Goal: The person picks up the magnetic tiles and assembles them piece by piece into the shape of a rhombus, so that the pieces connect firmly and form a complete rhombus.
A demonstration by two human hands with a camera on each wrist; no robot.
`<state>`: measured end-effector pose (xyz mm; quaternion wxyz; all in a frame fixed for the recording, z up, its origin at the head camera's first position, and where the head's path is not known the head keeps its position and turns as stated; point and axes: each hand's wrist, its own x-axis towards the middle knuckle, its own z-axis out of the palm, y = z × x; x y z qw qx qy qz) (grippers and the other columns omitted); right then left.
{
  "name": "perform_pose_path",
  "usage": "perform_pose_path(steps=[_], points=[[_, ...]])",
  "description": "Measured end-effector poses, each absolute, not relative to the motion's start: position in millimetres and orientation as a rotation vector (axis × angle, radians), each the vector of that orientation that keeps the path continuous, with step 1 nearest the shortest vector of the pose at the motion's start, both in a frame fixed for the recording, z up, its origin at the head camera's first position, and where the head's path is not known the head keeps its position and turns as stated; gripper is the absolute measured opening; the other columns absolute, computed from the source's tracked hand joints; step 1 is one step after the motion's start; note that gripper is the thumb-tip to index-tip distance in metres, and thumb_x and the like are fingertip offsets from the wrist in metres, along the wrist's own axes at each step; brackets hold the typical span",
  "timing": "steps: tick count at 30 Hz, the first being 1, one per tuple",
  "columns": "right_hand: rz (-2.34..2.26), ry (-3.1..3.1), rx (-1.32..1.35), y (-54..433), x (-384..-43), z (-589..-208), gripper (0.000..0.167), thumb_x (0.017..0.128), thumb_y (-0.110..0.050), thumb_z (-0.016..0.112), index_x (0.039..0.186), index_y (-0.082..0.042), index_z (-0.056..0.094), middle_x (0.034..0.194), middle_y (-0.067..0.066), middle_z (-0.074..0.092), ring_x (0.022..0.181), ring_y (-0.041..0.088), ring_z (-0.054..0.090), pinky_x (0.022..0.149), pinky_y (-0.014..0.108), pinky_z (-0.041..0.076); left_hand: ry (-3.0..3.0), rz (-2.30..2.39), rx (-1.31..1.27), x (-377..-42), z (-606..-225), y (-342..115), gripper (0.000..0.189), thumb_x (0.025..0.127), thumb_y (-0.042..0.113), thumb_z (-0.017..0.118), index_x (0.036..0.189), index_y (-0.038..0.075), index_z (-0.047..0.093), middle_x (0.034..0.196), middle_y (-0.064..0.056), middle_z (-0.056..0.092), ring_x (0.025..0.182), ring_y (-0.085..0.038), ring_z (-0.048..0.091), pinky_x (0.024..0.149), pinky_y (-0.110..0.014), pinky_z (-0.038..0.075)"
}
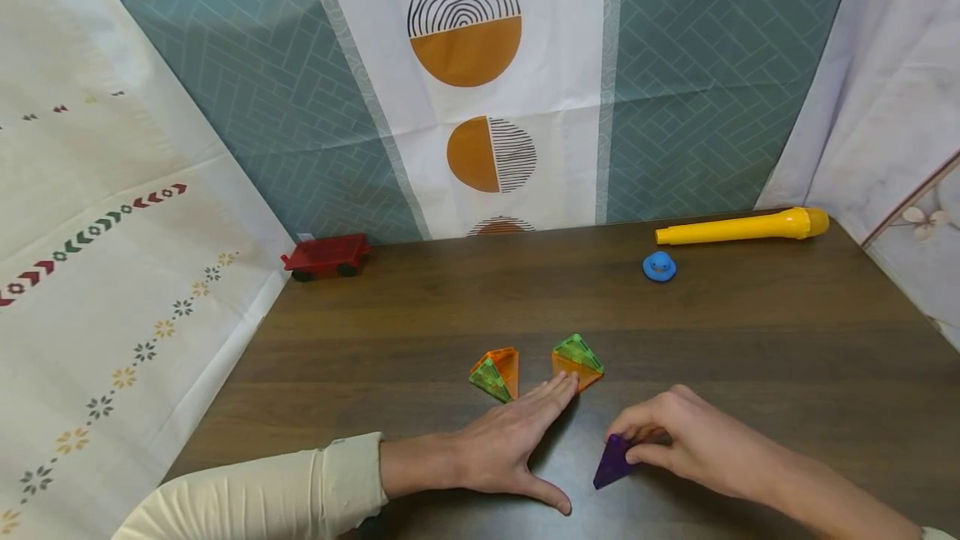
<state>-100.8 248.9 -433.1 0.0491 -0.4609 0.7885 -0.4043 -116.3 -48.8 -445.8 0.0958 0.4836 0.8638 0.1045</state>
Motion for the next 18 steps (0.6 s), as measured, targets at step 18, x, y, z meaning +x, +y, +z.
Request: perform_pose_path(steps=[18], points=[[-1.209,2.637,-1.273,228,-118,-417,0.028,0.09,-0.004,0.084,0.113,-0.019,0.078,0.109,-0.012,0.075,0.096,0.007,0.071,0.078,0.027,0.061,2.548,0.391,1.394,-116,-447,-50,0.136,0.084,0.073,0.077,0.169,0.003,-0.003,0.176,-0.019,0.006,0.162,-0.02,0.007,0.128,-0.029,0.014]])
